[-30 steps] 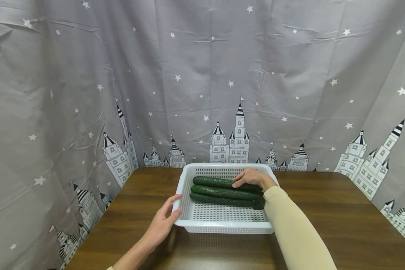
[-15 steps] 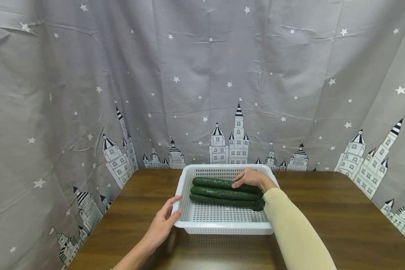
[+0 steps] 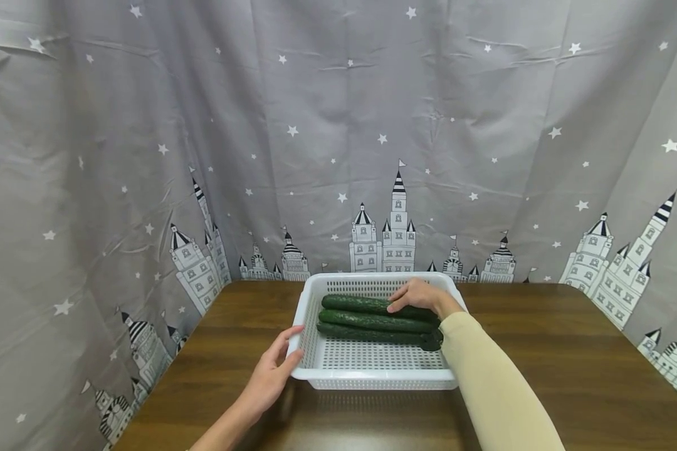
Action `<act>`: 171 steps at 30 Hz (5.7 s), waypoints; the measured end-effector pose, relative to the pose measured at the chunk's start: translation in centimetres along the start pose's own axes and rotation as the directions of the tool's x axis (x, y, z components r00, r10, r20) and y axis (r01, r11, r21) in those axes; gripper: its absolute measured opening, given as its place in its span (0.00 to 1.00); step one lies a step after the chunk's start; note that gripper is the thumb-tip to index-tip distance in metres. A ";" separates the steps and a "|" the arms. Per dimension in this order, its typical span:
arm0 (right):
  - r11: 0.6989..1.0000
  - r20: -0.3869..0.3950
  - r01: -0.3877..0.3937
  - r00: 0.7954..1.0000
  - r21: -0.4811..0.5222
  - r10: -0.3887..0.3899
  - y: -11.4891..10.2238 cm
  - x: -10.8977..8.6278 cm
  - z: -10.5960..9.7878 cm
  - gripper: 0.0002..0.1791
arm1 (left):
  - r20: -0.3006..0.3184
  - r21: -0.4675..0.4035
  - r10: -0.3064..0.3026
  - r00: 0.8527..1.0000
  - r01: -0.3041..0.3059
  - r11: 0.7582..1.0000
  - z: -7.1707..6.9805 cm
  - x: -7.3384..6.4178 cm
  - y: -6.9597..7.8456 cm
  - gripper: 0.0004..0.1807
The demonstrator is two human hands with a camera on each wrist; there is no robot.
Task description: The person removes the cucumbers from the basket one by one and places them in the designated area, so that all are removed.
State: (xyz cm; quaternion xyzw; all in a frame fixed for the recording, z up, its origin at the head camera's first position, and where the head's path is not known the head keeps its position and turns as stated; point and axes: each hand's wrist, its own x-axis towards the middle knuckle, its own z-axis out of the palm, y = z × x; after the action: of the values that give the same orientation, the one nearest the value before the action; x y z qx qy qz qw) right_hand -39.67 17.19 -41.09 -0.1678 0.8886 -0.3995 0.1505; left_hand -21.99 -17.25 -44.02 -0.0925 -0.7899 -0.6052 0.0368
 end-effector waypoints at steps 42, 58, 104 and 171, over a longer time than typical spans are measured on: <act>0.999 0.023 0.039 0.999 -0.007 -0.039 -0.2 -0.3 -1.0 0.21 | 0.012 0.030 0.017 1.000 -0.017 0.999 -0.2 0.2 -0.2 0.24; 0.998 0.021 0.054 0.998 0.020 -0.055 -2.0 -0.7 -3.2 0.23 | 0.013 0.029 0.016 1.000 -0.017 0.999 -0.2 0.1 -0.1 0.25; 0.990 -0.225 -0.103 0.971 -0.093 0.080 7.2 -11.8 -14.7 0.34 | 0.017 0.088 -0.020 1.000 0.018 0.996 -0.2 0.2 -0.1 0.25; 0.890 -0.476 -0.437 0.760 0.130 0.443 20.4 -21.7 -14.3 0.42 | -0.004 0.122 -0.037 0.999 0.037 0.992 -0.1 0.1 0.0 0.24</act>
State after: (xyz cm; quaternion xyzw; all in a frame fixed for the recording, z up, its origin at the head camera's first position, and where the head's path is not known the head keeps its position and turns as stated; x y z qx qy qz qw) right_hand -29.52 48.45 -44.62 0.1538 0.9092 -0.3868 0.0090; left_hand -22.11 -17.31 -44.00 -0.0748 -0.8268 -0.5566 0.0321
